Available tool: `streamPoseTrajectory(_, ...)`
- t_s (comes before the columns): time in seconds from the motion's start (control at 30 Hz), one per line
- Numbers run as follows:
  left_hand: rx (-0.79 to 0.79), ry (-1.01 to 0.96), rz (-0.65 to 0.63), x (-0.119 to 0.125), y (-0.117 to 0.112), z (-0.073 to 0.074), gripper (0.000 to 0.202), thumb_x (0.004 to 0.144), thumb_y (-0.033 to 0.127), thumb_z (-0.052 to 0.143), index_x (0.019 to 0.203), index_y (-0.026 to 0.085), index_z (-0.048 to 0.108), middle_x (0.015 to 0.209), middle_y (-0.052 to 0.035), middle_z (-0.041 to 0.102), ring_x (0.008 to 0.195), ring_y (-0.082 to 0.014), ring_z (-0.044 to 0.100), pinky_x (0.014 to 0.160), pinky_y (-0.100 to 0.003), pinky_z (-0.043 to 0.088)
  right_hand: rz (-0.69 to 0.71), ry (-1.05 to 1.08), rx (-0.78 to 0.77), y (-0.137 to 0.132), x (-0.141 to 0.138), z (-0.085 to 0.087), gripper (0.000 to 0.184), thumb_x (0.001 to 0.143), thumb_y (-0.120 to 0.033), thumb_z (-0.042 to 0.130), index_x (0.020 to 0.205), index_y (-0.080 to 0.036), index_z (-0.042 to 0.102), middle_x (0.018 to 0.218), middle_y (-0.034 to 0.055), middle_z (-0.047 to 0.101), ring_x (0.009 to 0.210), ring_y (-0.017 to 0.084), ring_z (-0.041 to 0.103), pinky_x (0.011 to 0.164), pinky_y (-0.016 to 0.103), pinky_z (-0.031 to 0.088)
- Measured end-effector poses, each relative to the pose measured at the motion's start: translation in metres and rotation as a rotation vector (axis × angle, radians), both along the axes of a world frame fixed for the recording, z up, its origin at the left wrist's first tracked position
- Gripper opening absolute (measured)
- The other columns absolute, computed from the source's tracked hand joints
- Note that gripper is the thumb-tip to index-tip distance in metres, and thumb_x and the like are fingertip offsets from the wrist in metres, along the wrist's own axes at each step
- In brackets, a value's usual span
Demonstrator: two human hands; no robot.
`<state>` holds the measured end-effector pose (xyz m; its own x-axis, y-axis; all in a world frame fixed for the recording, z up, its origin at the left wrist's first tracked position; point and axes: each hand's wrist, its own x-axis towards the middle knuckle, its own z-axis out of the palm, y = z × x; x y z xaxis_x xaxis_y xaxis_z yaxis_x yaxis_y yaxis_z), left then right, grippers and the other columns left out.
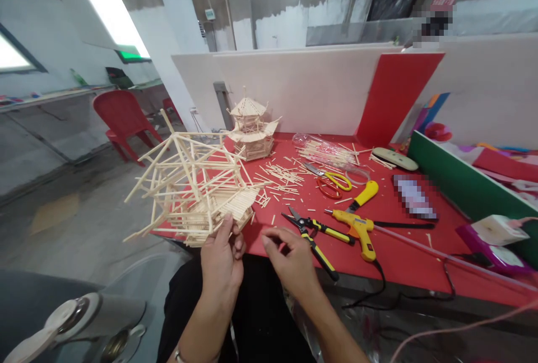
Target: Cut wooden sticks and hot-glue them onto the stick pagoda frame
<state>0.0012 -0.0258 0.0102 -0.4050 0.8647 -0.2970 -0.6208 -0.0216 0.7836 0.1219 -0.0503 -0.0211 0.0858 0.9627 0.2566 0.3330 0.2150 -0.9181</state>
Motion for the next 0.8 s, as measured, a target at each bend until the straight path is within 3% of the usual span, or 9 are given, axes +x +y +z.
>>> streamPoseTrajectory(0.07, -0.003, 0.007, 0.004, 0.0, 0.0, 0.0, 0.038, 0.055, 0.035, 0.083, 0.066, 0.015, 0.053, 0.05, 0.0065, 0.052, 0.033, -0.0032, 0.037, 0.03, -0.015, 0.018, -0.073, -0.176, 0.018, -0.004, 0.031, -0.005, 0.026, 0.087, -0.039, 0.054, 0.093, -0.022, 0.071, 0.09, 0.0042, 0.072, 0.074, 0.016, 0.065, 0.061, 0.025, 0.049)
streamPoseTrajectory(0.13, -0.01, 0.014, 0.002, -0.001, 0.0, -0.001, 0.038, 0.055, 0.036, 0.084, 0.066, 0.015, 0.054, 0.05, 0.0064, 0.052, 0.033, -0.0033, 0.037, 0.03, -0.015, 0.018, -0.249, -0.406, 0.022, -0.006, 0.072, -0.013, 0.03, 0.086, -0.044, 0.052, 0.096, -0.022, 0.071, 0.097, 0.0064, 0.071, 0.085, 0.02, 0.065, 0.074, 0.031, 0.05)
streamPoseTrajectory(0.23, -0.023, 0.012, -0.002, -0.001, 0.001, -0.002, 0.038, 0.055, 0.037, 0.083, 0.065, 0.015, 0.054, 0.049, 0.0059, 0.053, 0.033, -0.0033, 0.038, 0.03, -0.015, 0.018, -0.488, -0.797, -0.162, -0.007, 0.139, -0.029, 0.038, 0.086, -0.039, 0.045, 0.109, -0.018, 0.066, 0.108, 0.0134, 0.067, 0.097, 0.028, 0.062, 0.082, 0.038, 0.047)
streamPoseTrajectory(0.3, -0.027, 0.01, 0.002, -0.001, 0.001, -0.002, 0.038, 0.055, 0.037, 0.083, 0.064, 0.015, 0.054, 0.049, 0.0059, 0.053, 0.033, -0.0033, 0.038, 0.03, -0.015, 0.018, -0.538, -0.947, -0.31, -0.01, 0.175, -0.04, 0.046, 0.084, -0.042, 0.044, 0.114, -0.012, 0.063, 0.104, 0.0185, 0.067, 0.096, 0.032, 0.063, 0.079, 0.041, 0.047)
streamPoseTrajectory(0.37, -0.029, 0.013, 0.008, -0.001, 0.002, -0.003, 0.038, 0.054, 0.038, 0.084, 0.063, 0.015, 0.054, 0.048, 0.0058, 0.053, 0.033, -0.0035, 0.038, 0.029, -0.015, 0.019, -0.516, -0.962, -0.42, -0.013, 0.197, -0.05, 0.049, 0.085, -0.046, 0.04, 0.111, -0.012, 0.064, 0.098, 0.018, 0.068, 0.092, 0.032, 0.064, 0.075, 0.039, 0.047)
streamPoseTrajectory(0.5, -0.028, 0.024, 0.015, -0.002, 0.002, -0.003, 0.039, 0.054, 0.038, 0.084, 0.062, 0.015, 0.054, 0.048, 0.0054, 0.054, 0.033, -0.0038, 0.039, 0.029, -0.015, 0.019, -0.465, -0.879, -0.465, -0.013, 0.203, -0.059, 0.052, 0.088, -0.053, 0.034, 0.107, -0.016, 0.065, 0.099, 0.0155, 0.07, 0.091, 0.03, 0.065, 0.074, 0.037, 0.047)
streamPoseTrajectory(0.63, -0.028, 0.04, 0.001, -0.002, 0.002, -0.003, 0.04, 0.054, 0.04, 0.084, 0.061, 0.015, 0.054, 0.048, 0.0056, 0.053, 0.033, -0.0038, 0.039, 0.029, -0.015, 0.019, -0.463, -0.869, -0.465, -0.007, 0.189, -0.052, 0.059, 0.086, -0.061, 0.033, 0.104, -0.016, 0.066, 0.103, 0.0165, 0.069, 0.096, 0.031, 0.065, 0.076, 0.037, 0.047)
streamPoseTrajectory(0.8, -0.022, 0.052, 0.001, -0.001, 0.001, -0.001, 0.038, 0.055, 0.039, 0.083, 0.061, 0.015, 0.054, 0.048, 0.0058, 0.053, 0.032, -0.0033, 0.038, 0.029, -0.014, 0.019, -0.429, -0.84, -0.545, -0.001, 0.188, -0.05, 0.055, 0.084, -0.059, 0.038, 0.103, -0.017, 0.067, 0.1, 0.0154, 0.071, 0.087, 0.03, 0.067, 0.065, 0.035, 0.044)
